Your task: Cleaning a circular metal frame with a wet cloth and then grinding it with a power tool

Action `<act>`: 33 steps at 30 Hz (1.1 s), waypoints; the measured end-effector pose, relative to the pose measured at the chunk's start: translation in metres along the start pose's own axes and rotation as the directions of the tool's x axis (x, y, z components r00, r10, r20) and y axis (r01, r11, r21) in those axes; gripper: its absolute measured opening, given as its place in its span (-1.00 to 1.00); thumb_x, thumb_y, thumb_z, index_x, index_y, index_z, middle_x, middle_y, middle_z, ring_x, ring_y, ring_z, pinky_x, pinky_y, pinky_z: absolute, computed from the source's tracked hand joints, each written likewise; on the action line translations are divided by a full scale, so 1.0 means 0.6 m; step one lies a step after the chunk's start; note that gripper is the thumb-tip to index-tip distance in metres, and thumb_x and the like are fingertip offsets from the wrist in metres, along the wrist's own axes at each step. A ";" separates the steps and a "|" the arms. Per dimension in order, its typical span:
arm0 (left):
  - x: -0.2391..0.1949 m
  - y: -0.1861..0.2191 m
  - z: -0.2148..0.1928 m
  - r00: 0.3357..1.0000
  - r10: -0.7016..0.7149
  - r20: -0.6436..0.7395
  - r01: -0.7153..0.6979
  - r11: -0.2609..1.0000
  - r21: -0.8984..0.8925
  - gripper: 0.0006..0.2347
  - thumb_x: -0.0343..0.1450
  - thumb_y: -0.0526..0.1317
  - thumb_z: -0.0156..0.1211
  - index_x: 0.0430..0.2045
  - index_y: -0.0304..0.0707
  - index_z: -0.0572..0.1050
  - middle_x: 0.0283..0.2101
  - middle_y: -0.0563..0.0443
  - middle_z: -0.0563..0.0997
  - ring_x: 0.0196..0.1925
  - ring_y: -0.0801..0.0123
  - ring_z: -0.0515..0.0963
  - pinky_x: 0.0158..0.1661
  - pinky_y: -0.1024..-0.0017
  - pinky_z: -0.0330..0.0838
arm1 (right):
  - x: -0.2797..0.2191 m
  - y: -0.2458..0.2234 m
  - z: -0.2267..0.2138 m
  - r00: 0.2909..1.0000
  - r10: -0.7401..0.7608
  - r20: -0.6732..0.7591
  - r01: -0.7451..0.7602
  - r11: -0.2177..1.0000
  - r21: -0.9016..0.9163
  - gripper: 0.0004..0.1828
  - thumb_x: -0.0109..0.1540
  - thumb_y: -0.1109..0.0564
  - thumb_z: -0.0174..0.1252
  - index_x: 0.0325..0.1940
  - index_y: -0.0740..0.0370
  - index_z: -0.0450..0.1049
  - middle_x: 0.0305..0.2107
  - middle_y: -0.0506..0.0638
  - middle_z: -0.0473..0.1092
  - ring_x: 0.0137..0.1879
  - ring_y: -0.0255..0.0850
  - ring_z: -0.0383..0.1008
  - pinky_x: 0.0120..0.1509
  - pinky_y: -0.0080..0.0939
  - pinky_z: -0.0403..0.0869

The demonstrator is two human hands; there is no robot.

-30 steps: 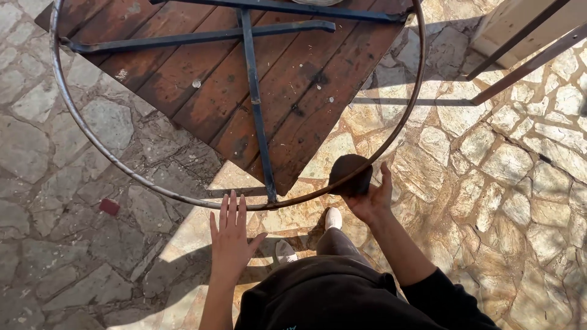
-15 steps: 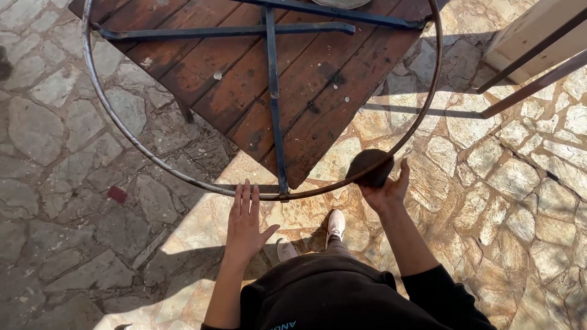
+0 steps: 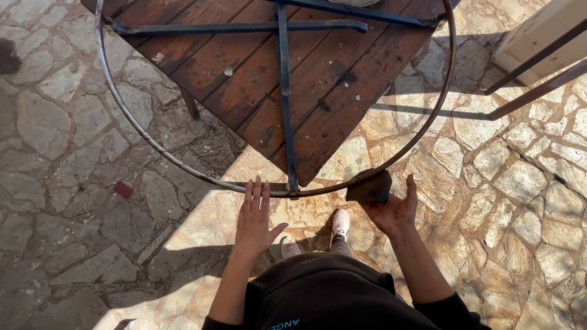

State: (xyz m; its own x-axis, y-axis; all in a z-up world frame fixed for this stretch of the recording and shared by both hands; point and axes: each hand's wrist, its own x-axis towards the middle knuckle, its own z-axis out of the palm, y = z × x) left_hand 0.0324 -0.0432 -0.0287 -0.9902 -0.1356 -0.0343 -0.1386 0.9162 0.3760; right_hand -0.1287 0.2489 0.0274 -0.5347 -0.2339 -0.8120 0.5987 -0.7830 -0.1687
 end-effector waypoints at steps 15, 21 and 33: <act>-0.004 0.006 -0.015 1.000 0.029 0.003 -0.029 0.998 0.056 0.07 0.19 0.17 0.45 0.52 -0.30 -0.12 0.60 -0.29 -0.17 0.63 -0.11 -0.26 0.37 0.10 0.14 | 0.064 0.013 0.006 0.993 -0.102 0.067 0.102 0.995 -0.002 -0.42 0.29 -0.41 0.01 -0.20 0.14 0.52 -0.23 0.06 0.59 -0.03 0.04 0.63 0.31 0.35 0.51; -0.002 0.003 -0.021 0.998 0.039 0.041 -0.041 0.998 0.044 0.09 0.19 0.15 0.47 0.52 -0.31 -0.14 0.60 -0.31 -0.20 0.62 -0.14 -0.27 0.35 0.08 0.17 | -0.003 0.029 0.032 0.996 -0.081 0.047 0.075 0.990 0.123 -0.18 0.07 -0.61 0.15 -0.11 0.19 0.49 -0.18 0.12 0.57 0.01 0.08 0.60 0.26 0.31 0.53; 0.007 -0.002 -0.009 0.984 0.003 0.178 -0.037 0.981 0.189 0.09 0.38 0.28 0.35 0.51 -0.25 -0.39 0.58 -0.21 -0.50 0.61 -0.04 -0.48 0.39 0.04 0.06 | 0.038 0.084 0.011 0.999 -0.026 0.038 0.024 0.998 0.059 0.13 0.03 -0.59 0.24 0.32 0.38 0.35 0.13 0.27 0.48 0.19 0.18 0.49 0.21 0.15 0.55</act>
State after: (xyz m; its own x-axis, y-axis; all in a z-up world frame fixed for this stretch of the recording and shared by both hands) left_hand 0.0284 -0.0470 -0.0240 -0.9783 -0.0639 -0.1972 -0.1030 0.9754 0.1949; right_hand -0.1143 0.2004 0.0041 -0.5726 -0.2349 -0.7855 0.5495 -0.8210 -0.1550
